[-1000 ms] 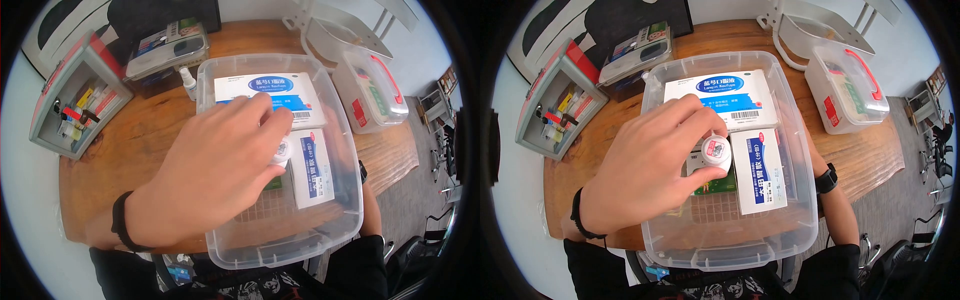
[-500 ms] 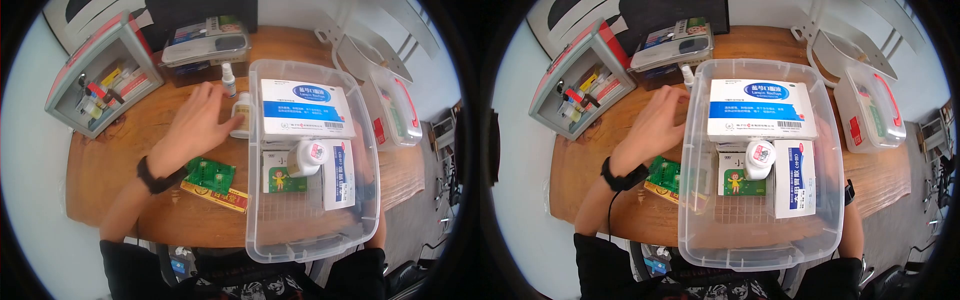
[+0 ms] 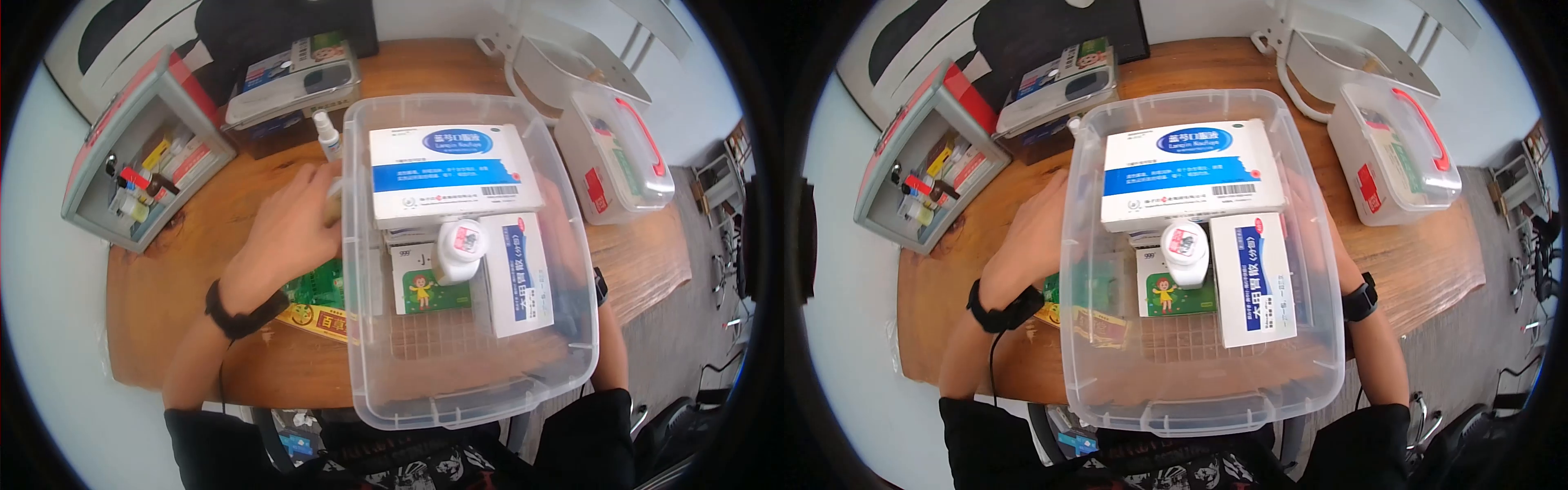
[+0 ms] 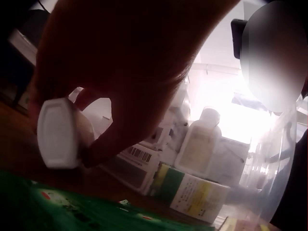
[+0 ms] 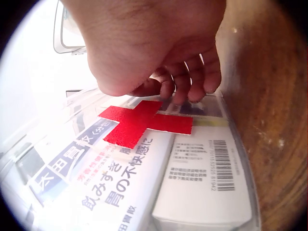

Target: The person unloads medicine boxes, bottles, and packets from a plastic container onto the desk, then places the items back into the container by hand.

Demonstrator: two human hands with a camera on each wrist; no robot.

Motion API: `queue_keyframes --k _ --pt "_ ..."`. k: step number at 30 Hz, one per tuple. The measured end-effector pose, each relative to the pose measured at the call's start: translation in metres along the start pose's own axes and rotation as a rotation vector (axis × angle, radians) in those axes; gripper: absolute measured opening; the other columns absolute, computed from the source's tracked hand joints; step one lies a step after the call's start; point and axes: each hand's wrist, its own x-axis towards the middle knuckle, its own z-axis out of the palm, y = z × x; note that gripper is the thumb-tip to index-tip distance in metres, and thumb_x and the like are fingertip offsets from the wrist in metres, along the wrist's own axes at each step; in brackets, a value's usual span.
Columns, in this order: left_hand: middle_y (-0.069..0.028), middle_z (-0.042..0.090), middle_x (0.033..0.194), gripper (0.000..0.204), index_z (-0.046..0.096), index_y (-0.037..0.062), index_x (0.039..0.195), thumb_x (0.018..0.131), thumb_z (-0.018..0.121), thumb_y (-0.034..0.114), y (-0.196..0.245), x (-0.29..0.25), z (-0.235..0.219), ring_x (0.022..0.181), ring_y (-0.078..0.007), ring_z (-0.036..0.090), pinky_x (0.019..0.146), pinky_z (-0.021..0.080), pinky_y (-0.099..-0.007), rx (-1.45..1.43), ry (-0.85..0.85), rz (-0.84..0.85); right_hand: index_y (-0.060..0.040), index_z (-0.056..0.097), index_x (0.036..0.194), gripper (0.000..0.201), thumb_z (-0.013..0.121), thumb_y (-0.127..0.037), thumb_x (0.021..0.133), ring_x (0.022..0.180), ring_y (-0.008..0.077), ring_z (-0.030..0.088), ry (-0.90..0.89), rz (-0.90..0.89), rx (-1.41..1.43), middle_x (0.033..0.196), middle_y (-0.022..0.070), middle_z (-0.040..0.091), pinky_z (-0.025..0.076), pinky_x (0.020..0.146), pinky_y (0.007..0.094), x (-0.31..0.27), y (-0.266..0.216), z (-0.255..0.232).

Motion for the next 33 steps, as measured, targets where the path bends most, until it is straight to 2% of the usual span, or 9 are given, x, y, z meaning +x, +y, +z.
queue_keyframes --k 2,6,8,12,14,17,18,24,33 --pt "-0.0255 0.063 0.135 0.062 0.058 0.0056 0.149 0.093 0.078 0.021 0.001 -0.012 -0.009 0.121 -0.0479 0.067 0.1 0.056 -0.0522 -0.009 -0.003 -0.023 0.0019 0.057 0.156 0.059 0.049 -0.042 0.117 0.121 0.0179 0.07 0.029 0.007 0.012 0.142 0.0181 0.072 0.056 0.105 0.0348 0.001 0.001 -0.003" --pt "-0.0173 0.064 0.139 0.065 0.057 0.0067 0.149 0.089 0.083 0.002 -0.002 -0.034 -0.025 0.13 -0.034 0.068 0.108 0.056 -0.0469 -0.257 0.457 0.027 0.002 0.059 0.153 0.059 0.053 -0.043 0.115 0.113 0.0193 0.072 0.036 -0.132 -0.153 0.128 0.0178 0.075 0.057 0.101 0.0359 0.001 0.024 -0.011" --pt "-0.0169 0.062 0.148 0.075 0.05 0.0046 0.155 0.09 0.087 0.003 0.022 -0.045 -0.042 0.139 -0.0302 0.064 0.116 0.053 -0.0447 -0.673 0.664 -0.061 0.0044 0.065 0.145 0.058 0.055 -0.044 0.114 0.105 0.0184 0.074 0.146 -0.207 -0.286 0.114 0.0157 0.078 0.058 0.097 0.0357 0.003 0.04 -0.01" --pt "-0.0134 0.061 0.147 0.07 0.051 0.0045 0.155 0.095 0.087 0.012 0.043 -0.061 -0.075 0.132 -0.032 0.068 0.116 0.055 -0.0453 -0.546 0.728 0.105 0.0048 0.067 0.14 0.057 0.056 -0.045 0.114 0.103 0.0157 0.074 -0.006 -0.15 -0.05 0.114 0.0154 0.079 0.059 0.091 0.0329 0.001 0.008 -0.004" --pt "-0.0156 0.062 0.144 0.08 0.051 0.0054 0.156 0.089 0.093 0.017 0.053 -0.062 -0.081 0.128 -0.0307 0.07 0.117 0.056 -0.0462 -0.661 0.566 0.334 0.0051 0.068 0.135 0.055 0.057 -0.045 0.115 0.098 0.0125 0.074 0.02 -0.179 -0.041 0.112 0.0138 0.08 0.06 0.085 0.0307 0.0 0.007 -0.002" --pt "-0.015 0.064 0.138 0.081 0.055 0.0061 0.149 0.081 0.097 0.018 0.07 -0.049 -0.072 0.123 -0.0275 0.071 0.111 0.058 -0.0418 -0.794 0.491 0.437 0.0058 0.069 0.132 0.053 0.057 -0.042 0.115 0.094 0.0113 0.074 0.005 -0.142 -0.037 0.107 0.0124 0.08 0.06 0.082 0.0302 -0.001 0.0 -0.001" --pt "-0.0123 0.065 0.132 0.076 0.057 0.007 0.14 0.076 0.098 0.011 0.073 -0.036 -0.088 0.118 -0.0245 0.07 0.104 0.058 -0.0399 -0.437 0.286 0.552 0.0058 0.069 0.132 0.053 0.057 -0.042 0.115 0.094 0.0113 0.074 0.003 -0.143 -0.039 0.107 0.0124 0.08 0.06 0.082 0.0302 0.001 0.0 0.0" --pt "-0.0076 0.07 0.122 0.057 0.069 0.0112 0.121 0.072 0.097 0.006 0.078 -0.021 -0.085 0.114 -0.024 0.067 0.102 0.05 -0.0395 -0.338 -0.106 0.543 0.0061 0.07 0.13 0.052 0.056 -0.042 0.115 0.088 0.0105 0.075 -0.026 -0.105 0.13 0.103 0.0112 0.081 0.061 0.076 0.0274 0.007 0.01 0.001" --pt "-0.0104 0.062 0.122 0.041 0.07 0.0079 0.116 0.08 0.091 0.008 0.085 -0.008 -0.081 0.119 -0.0308 0.054 0.1 0.042 -0.0418 -0.073 -0.225 0.58 0.0056 0.069 0.132 0.052 0.053 -0.042 0.116 0.09 0.0114 0.077 -0.029 -0.113 0.052 0.105 0.0122 0.081 0.063 0.077 0.0291 0.002 -0.002 0.002"
